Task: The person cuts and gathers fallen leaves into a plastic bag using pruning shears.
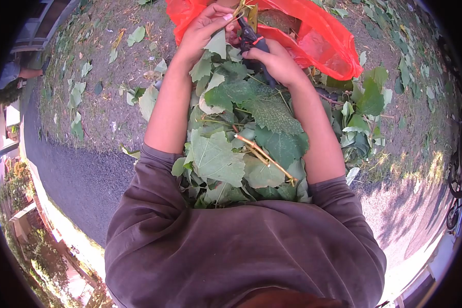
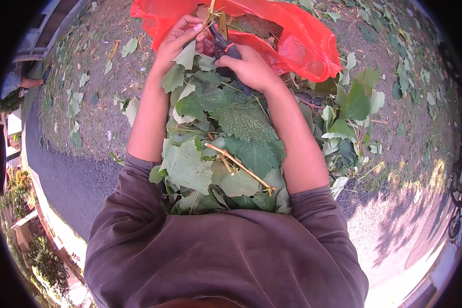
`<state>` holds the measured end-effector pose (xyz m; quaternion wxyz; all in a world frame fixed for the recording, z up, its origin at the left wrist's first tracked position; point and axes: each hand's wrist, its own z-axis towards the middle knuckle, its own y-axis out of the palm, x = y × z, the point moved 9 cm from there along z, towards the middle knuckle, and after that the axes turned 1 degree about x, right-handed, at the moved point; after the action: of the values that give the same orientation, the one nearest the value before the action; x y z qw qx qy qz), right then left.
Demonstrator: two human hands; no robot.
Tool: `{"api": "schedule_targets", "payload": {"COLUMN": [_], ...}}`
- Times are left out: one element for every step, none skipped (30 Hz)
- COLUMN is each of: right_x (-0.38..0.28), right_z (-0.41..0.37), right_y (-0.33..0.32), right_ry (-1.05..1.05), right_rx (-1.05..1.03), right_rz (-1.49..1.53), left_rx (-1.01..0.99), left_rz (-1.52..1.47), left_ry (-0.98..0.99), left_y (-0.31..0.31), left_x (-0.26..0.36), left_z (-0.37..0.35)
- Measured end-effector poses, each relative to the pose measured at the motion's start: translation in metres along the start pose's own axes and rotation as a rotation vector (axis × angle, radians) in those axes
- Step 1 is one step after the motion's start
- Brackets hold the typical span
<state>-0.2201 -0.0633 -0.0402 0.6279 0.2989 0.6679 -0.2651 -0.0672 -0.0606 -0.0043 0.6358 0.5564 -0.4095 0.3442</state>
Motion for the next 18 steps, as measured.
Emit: {"api": "schedule_targets", "payload": {"right_x": [-0.003,-0.006,-0.006,-0.007,-0.006,-0.006,-0.004,0.0,0.0,0.001,0.004,0.007,0.008,0.009,0.008,0.008,0.011,0.013], "right_z": [-0.001,-0.002,-0.003,-0.004,-0.004,-0.004,-0.003,0.0,0.0,0.0,0.0,0.0,0.002,0.003,0.004,0.004,0.004,0.003], "right_y": [0.0,0.0,0.0,0.001,0.001,0.001,0.002,0.002,0.002,0.001,0.001,0.002,0.003,0.003,0.004,0.003,0.002,0.001], "right_ry": [0.001,0.014,0.026,0.026,0.034,0.041,0.041,0.035,0.03,0.032,0.063,0.093,0.092,0.08,0.067,0.068,0.098,0.127], "right_rx": [0.0,0.003,0.004,0.004,0.005,0.005,0.004,0.01,0.018,0.02,0.021,0.021,0.02,0.015,0.011,0.01,0.021,0.032], "right_rz": [0.0,-0.012,-0.024,-0.025,0.07,0.166,0.165,0.219,0.273,0.273,0.278,0.285,0.286,0.289,0.289,0.289,0.25,0.211], "left_rx": [0.0,0.005,0.01,0.011,-0.031,-0.072,-0.072,-0.051,-0.031,-0.033,-0.007,0.02,0.021,-0.027,-0.076,-0.075,-0.088,-0.102], "left_rz": [-0.001,-0.025,-0.049,-0.049,-0.099,-0.148,-0.148,-0.147,-0.147,-0.149,-0.143,-0.135,-0.134,-0.154,-0.174,-0.175,-0.224,-0.272], "left_ry": [-0.001,-0.025,-0.047,-0.047,-0.103,-0.158,-0.157,-0.161,-0.167,-0.169,-0.181,-0.193,-0.193,-0.207,-0.22,-0.22,-0.214,-0.208], "left_y": [0.003,0.005,0.008,0.005,0.005,0.01,0.011,0.011,0.012,0.015,0.015,0.013,0.01,0.009,0.012,0.01,0.01,0.01], "left_x": [0.001,0.0,0.0,-0.002,-0.01,-0.015,-0.016,-0.018,-0.019,-0.018,-0.018,-0.018,-0.018,-0.02,-0.02,-0.021,-0.022,-0.022], "left_z": [0.0,-0.001,-0.003,-0.003,-0.004,-0.006,-0.005,-0.005,-0.005,-0.005,-0.005,-0.005,-0.005,-0.006,-0.005,-0.005,-0.005,-0.005]}}
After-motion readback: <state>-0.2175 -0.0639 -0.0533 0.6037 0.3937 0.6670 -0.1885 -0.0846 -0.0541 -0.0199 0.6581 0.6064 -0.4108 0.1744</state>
